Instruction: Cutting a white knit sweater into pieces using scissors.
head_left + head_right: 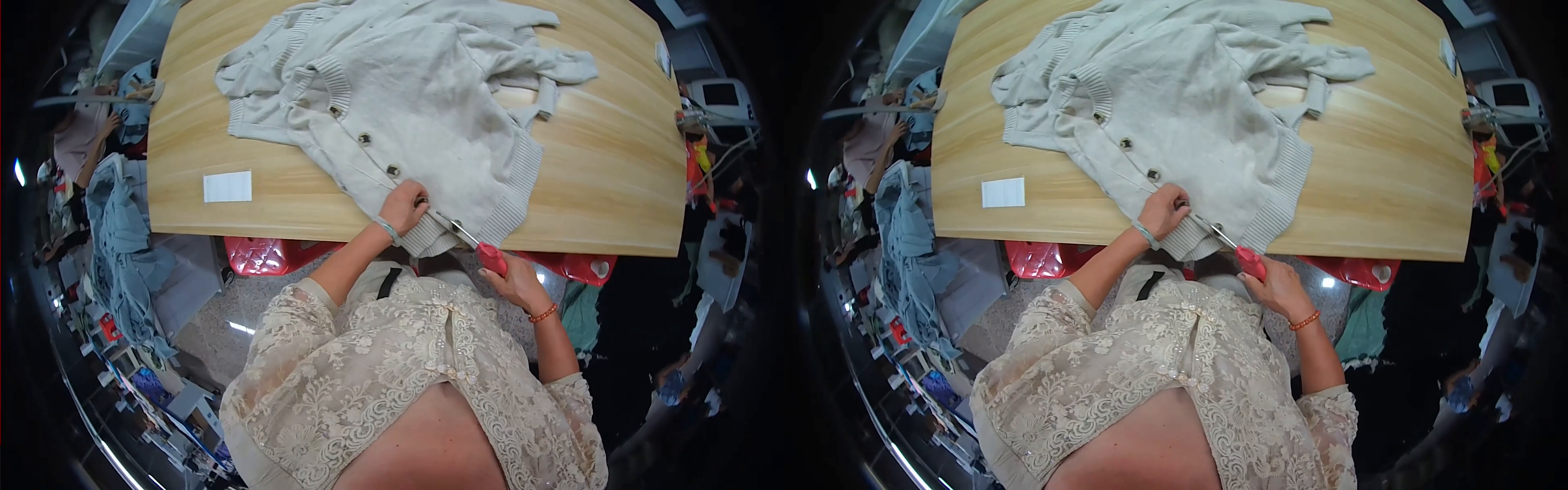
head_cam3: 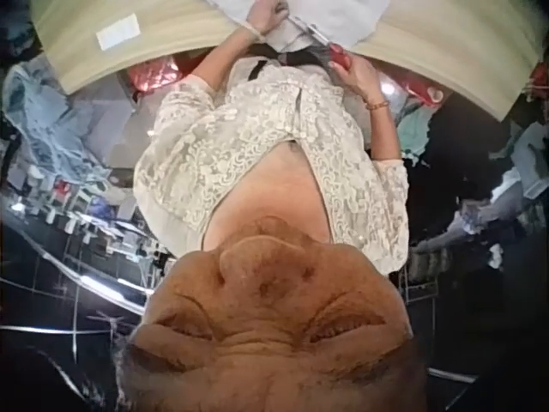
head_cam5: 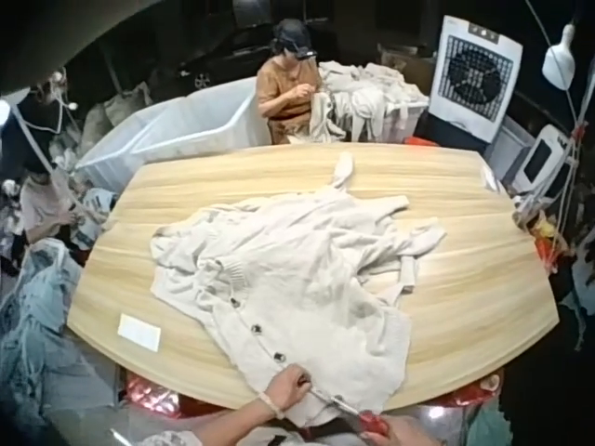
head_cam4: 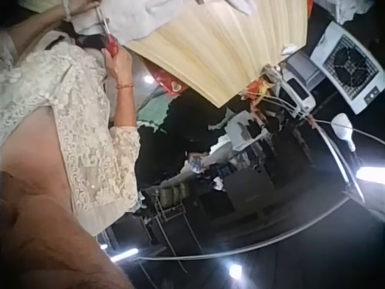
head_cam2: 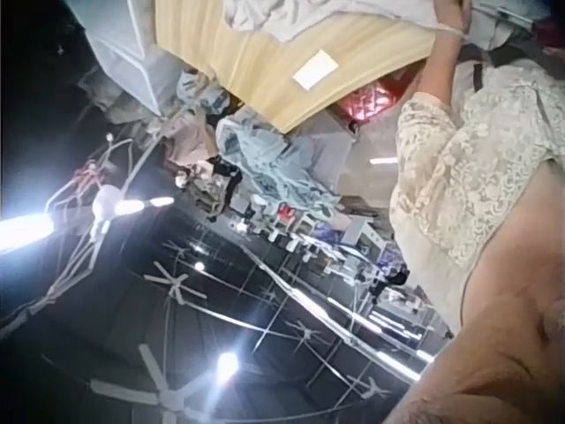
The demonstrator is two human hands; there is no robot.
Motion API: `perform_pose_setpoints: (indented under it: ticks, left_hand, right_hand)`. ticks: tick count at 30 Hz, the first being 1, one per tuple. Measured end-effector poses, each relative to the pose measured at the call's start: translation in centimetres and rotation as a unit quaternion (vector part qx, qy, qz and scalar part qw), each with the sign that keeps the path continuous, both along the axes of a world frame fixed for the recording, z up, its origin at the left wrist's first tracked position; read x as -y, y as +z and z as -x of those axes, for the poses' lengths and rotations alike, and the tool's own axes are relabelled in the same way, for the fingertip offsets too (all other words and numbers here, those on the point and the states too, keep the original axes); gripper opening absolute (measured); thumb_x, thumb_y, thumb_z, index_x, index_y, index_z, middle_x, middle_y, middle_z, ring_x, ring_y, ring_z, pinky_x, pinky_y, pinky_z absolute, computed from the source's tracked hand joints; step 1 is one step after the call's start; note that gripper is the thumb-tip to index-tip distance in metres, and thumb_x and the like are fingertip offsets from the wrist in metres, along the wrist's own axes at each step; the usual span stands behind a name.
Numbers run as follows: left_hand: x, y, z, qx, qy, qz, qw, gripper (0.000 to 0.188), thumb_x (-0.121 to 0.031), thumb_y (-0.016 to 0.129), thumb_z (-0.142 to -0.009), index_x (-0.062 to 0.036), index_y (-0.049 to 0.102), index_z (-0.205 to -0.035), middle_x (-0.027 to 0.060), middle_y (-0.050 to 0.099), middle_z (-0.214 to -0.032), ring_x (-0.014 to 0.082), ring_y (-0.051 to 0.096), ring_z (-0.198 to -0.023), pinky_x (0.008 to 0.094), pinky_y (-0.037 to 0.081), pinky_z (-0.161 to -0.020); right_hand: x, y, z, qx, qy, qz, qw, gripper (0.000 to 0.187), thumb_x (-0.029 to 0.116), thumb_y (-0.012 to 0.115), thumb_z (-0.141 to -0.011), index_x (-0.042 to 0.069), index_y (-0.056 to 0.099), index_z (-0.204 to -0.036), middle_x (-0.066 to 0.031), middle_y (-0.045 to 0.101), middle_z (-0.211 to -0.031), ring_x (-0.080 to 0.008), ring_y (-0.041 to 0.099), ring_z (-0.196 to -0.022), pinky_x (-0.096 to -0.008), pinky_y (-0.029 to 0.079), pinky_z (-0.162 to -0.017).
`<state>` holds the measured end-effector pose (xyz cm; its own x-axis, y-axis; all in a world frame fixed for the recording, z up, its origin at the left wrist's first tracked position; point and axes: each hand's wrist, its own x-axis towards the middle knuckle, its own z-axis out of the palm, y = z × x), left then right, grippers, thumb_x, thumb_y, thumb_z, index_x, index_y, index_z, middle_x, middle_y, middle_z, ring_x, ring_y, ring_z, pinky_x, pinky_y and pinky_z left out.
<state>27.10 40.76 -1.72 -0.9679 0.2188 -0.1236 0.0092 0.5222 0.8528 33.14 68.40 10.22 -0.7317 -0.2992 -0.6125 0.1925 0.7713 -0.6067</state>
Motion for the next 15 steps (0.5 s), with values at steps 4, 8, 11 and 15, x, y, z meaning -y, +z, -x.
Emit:
perform_pose_setpoints:
  ticks: [4,8,11,15]
  left_hand:
    - [1.0,1.3,-1.0,0.025,0.047,-0.038,0.998,0.022,-0.01,0.071,-0.078,-0.0021,0.062,-0.096,0.0144,0.059,-0.09,0.0312,0.06,-0.08,0.0386,0.049,-0.072]
    - [8.1,3.4,-2.4,0.004,0.148,-0.12,0.982,0.016,-0.01,0.071,-0.082,-0.0026,0.068,-0.097,0.0051,0.065,-0.088,0.0139,0.059,-0.074,0.0262,0.049,-0.068]
    - [21.4,4.5,-4.1,-0.008,0.395,-0.109,0.912,0.018,-0.012,0.064,-0.091,-0.0032,0.068,-0.107,0.0031,0.068,-0.092,0.011,0.062,-0.083,0.0261,0.05,-0.075]
    - [46.5,4.4,-21.6,-0.131,0.698,-0.03,0.703,0.025,-0.011,0.065,-0.087,-0.0022,0.066,-0.111,0.0093,0.068,-0.1,0.0191,0.064,-0.092,0.0337,0.054,-0.078]
  right_hand:
    - [1.8,-0.5,0.2,-0.031,0.053,-0.01,0.998,0.034,0.034,0.066,-0.086,0.01,0.063,-0.11,-0.021,0.066,-0.09,-0.041,0.063,-0.086,-0.0471,0.05,-0.075]
    - [1.7,-1.0,-0.3,-0.056,0.039,0.011,0.998,0.033,0.032,0.066,-0.086,0.012,0.062,-0.111,-0.0203,0.066,-0.09,-0.0404,0.064,-0.087,-0.0468,0.05,-0.075]
    - [0.7,-1.4,-0.5,-0.057,0.028,-0.017,0.998,0.034,0.031,0.066,-0.086,0.011,0.062,-0.113,-0.021,0.066,-0.091,-0.0412,0.063,-0.087,-0.0471,0.05,-0.075]
    - [0.3,-1.5,1.0,-0.055,0.043,0.006,0.998,0.035,0.032,0.065,-0.086,0.011,0.061,-0.113,-0.022,0.066,-0.091,-0.0424,0.063,-0.088,-0.0481,0.049,-0.075]
